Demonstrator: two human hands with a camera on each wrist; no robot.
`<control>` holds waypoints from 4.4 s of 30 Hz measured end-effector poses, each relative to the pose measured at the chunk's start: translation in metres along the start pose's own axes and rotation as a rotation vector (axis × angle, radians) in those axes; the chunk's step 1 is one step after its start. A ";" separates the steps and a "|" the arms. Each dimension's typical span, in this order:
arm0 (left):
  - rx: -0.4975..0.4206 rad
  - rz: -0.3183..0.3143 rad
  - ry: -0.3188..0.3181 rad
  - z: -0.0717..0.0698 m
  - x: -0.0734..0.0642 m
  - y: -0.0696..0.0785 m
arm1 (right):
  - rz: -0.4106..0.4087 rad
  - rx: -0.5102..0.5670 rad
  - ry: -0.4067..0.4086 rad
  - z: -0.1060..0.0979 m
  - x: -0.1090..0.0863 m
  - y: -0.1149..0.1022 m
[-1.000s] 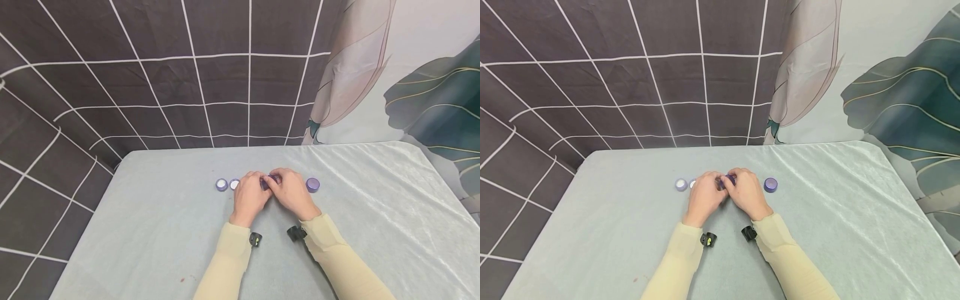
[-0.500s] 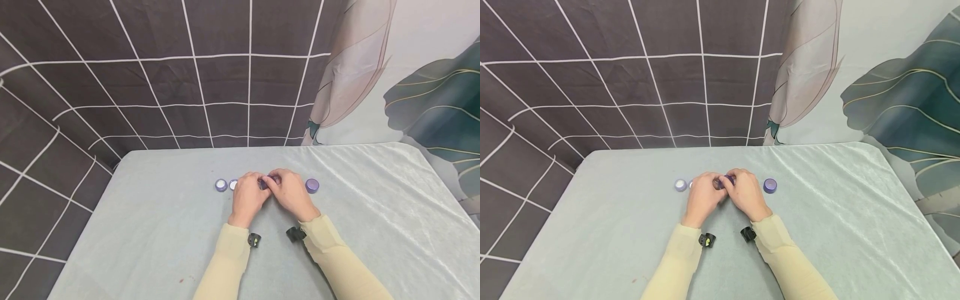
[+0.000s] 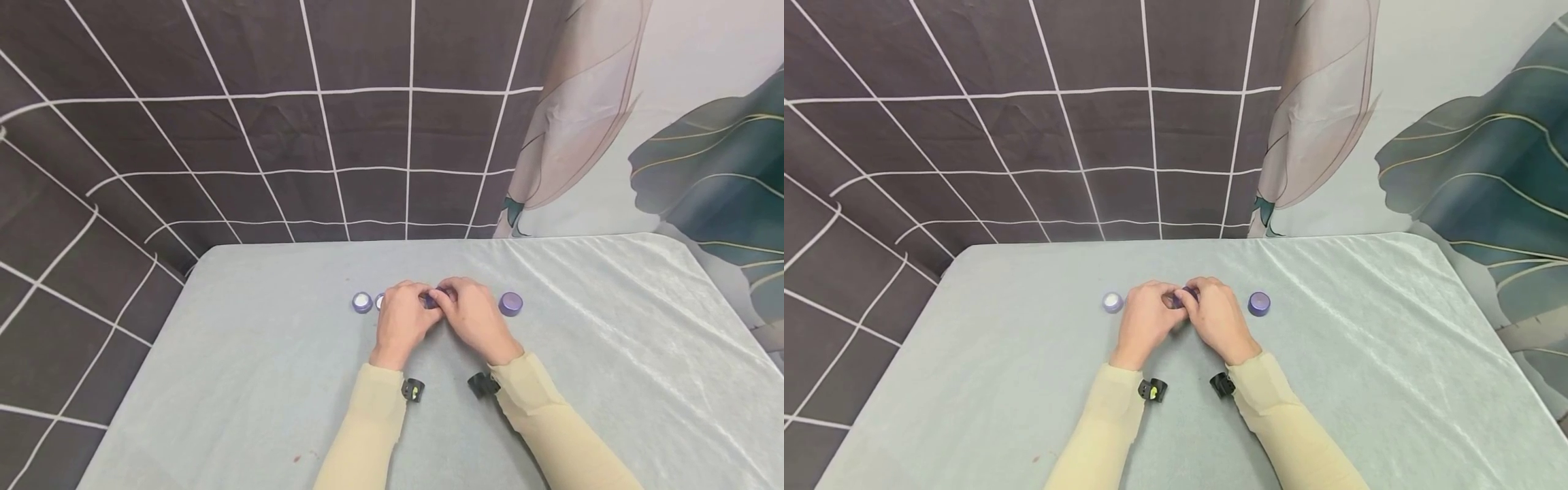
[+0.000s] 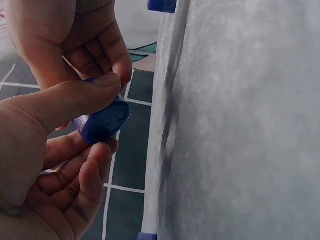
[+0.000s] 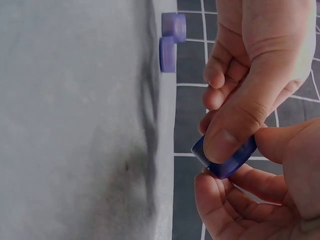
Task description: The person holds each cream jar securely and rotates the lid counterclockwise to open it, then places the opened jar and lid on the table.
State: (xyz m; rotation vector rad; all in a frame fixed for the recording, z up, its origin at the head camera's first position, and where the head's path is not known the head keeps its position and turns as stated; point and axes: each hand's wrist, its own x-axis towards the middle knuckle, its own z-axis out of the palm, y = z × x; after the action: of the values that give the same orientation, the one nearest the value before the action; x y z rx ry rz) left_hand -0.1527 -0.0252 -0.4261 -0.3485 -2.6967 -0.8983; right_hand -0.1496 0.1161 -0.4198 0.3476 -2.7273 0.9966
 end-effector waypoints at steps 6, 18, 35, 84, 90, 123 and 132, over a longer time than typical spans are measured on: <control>-0.011 0.006 -0.020 -0.002 0.000 -0.003 | -0.010 -0.001 -0.008 0.001 -0.002 -0.001; -0.031 0.003 -0.056 -0.003 0.001 -0.006 | -0.040 0.001 -0.009 0.001 -0.002 0.001; -0.064 -0.016 -0.071 -0.006 0.002 -0.008 | -0.059 0.038 -0.051 -0.003 0.000 0.003; -0.103 -0.016 -0.075 -0.007 0.001 -0.009 | -0.071 0.070 -0.128 -0.012 0.002 0.005; -0.101 -0.014 -0.080 -0.006 0.002 -0.010 | -0.087 0.074 -0.127 -0.013 0.003 0.007; -0.159 0.011 -0.116 -0.007 0.002 -0.013 | -0.138 0.129 -0.181 -0.020 0.005 0.009; -0.153 0.013 -0.116 -0.007 0.003 -0.012 | -0.134 0.128 -0.190 -0.022 0.005 0.008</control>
State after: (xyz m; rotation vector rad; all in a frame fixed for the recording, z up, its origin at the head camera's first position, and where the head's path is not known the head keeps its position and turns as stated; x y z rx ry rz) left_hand -0.1583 -0.0384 -0.4264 -0.4635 -2.7322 -1.1171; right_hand -0.1536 0.1357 -0.4072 0.6707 -2.7652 1.1573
